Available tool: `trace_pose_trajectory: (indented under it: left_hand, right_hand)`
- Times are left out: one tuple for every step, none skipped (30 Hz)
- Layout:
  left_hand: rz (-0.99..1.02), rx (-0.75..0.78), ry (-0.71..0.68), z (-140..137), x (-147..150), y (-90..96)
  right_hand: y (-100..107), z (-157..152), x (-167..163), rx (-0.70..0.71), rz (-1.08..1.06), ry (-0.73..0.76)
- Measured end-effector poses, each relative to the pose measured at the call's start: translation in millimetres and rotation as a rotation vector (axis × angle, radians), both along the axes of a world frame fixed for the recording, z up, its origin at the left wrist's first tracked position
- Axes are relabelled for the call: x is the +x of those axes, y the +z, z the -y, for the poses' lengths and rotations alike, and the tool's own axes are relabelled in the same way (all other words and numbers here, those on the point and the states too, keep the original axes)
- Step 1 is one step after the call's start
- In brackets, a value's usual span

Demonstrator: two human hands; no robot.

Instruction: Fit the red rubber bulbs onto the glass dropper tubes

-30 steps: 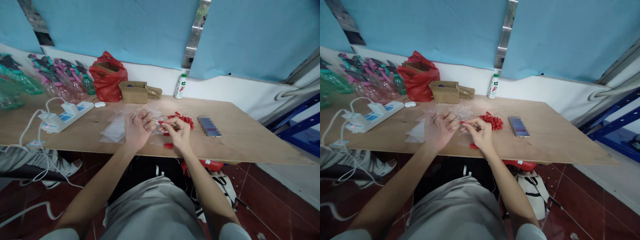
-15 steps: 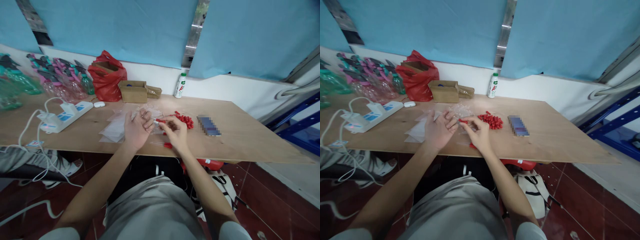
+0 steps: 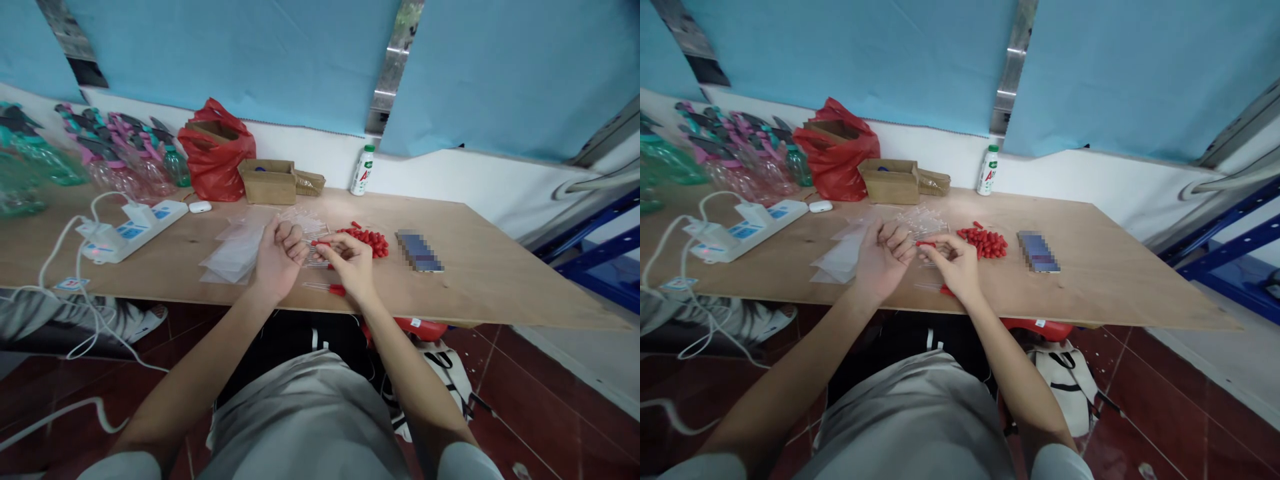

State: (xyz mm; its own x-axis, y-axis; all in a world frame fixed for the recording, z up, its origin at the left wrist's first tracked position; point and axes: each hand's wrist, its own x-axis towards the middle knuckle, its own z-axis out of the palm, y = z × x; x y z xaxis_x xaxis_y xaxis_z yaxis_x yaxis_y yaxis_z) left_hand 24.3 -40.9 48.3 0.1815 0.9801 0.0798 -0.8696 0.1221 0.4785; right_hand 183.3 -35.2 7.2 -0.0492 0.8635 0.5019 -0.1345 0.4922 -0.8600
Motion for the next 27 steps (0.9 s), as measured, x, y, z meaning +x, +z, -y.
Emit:
trace_pose_trajectory:
  left_hand:
    - [-0.008, 0.006, 0.015, 1.2, 1.1, 0.4]
    - [-0.016, 0.011, 0.028, 2.5, 2.4, 0.9]
    - [-0.025, 0.018, 0.040, 3.9, 3.6, 1.6]
    - [-0.034, 0.025, 0.049, 5.5, 4.9, 2.5]
    - [-0.043, 0.033, 0.058, 7.2, 6.1, 3.5]
    - [-0.051, 0.040, 0.069, 8.9, 7.2, 4.6]
    - [-0.061, 0.045, 0.083, 10.6, 8.2, 5.6]
    - [-0.071, 0.049, 0.100, 12.2, 9.1, 6.5]
    - [-0.083, 0.051, 0.118, 13.5, 9.8, 7.1]
    - [-0.095, 0.052, 0.136, 14.5, 10.5, 7.4]
    - [-0.107, 0.052, 0.152, 15.1, 11.0, 7.3]
    - [-0.117, 0.056, 0.166, 15.5, 11.5, 6.9]
    - [-0.122, 0.064, 0.177, 15.6, 11.9, 6.1]
    - [-0.124, 0.073, 0.185, 15.4, 12.4, 5.2]
    - [-0.122, 0.083, 0.191, 15.3, 12.9, 4.1]
    - [-0.117, 0.092, 0.196, 15.1, 13.4, 3.0]
    - [-0.113, 0.100, 0.198, 15.1, 13.9, 1.9]
    - [-0.108, 0.105, 0.196, 15.2, 14.5, 1.1]
    - [-0.106, 0.106, 0.194, 15.6, 15.0, 0.5]
    - [-0.106, 0.106, 0.192, 16.0, 15.4, 0.1]
    - [-0.108, 0.106, 0.191, 16.5, 15.7, -0.2]
    - [-0.115, 0.107, 0.190, 17.0, 15.8, -0.2]
    - [-0.124, 0.106, 0.189, 17.3, 15.7, -0.1]
    - [-0.131, 0.104, 0.187, 17.5, 15.4, 0.1]
    - [-0.135, 0.102, 0.183, 17.6, 14.9, 0.5]
    - [-0.132, 0.097, 0.175, 17.5, 14.4, 0.9]
    - [-0.120, 0.088, 0.166, 17.3, 13.8, 1.4]
  right_hand:
    - [1.1, 0.9, 0.1, -0.004, -0.004, 0.006]
    - [2.1, 2.0, 0.3, -0.003, -0.003, 0.009]
    - [2.7, 3.0, 0.5, 0.004, 0.001, 0.009]
    - [3.1, 4.1, 0.7, 0.013, 0.007, 0.006]
    - [3.3, 5.2, 0.9, 0.024, 0.014, -0.002]
    - [3.3, 6.3, 0.9, 0.038, 0.021, -0.009]
    - [3.2, 7.4, 0.9, 0.052, 0.026, -0.014]
    - [3.0, 8.4, 0.9, 0.069, 0.026, -0.014]
    - [2.8, 9.4, 0.9, 0.086, 0.022, -0.010]
    - [2.6, 10.3, 1.1, 0.100, 0.018, -0.007]
    - [2.4, 11.0, 1.3, 0.112, 0.018, -0.006]
    - [2.2, 11.6, 1.6, 0.121, 0.024, -0.011]
    - [2.0, 12.0, 2.0, 0.128, 0.034, -0.023]
    - [1.8, 12.3, 2.3, 0.132, 0.048, -0.035]
    - [1.6, 12.6, 2.5, 0.137, 0.060, -0.044]
    - [1.4, 12.9, 2.4, 0.143, 0.068, -0.050]
    - [1.2, 13.3, 2.0, 0.150, 0.072, -0.051]
    - [1.1, 13.9, 1.2, 0.157, 0.073, -0.048]
    - [1.0, 14.7, 0.2, 0.165, 0.072, -0.044]
    - [0.9, 15.7, -1.1, 0.171, 0.069, -0.041]
    - [0.7, 16.6, -2.5, 0.178, 0.065, -0.042]
    - [0.5, 17.6, -3.8, 0.180, 0.061, -0.046]
    - [0.2, 18.3, -4.8, 0.178, 0.057, -0.054]
    - [-0.1, 18.7, -5.5, 0.172, 0.055, -0.064]
    - [-0.6, 18.7, -5.7, 0.163, 0.055, -0.076]
    - [-1.1, 18.2, -5.4, 0.152, 0.055, -0.087]
    - [-1.6, 17.3, -4.5, 0.141, 0.052, -0.094]
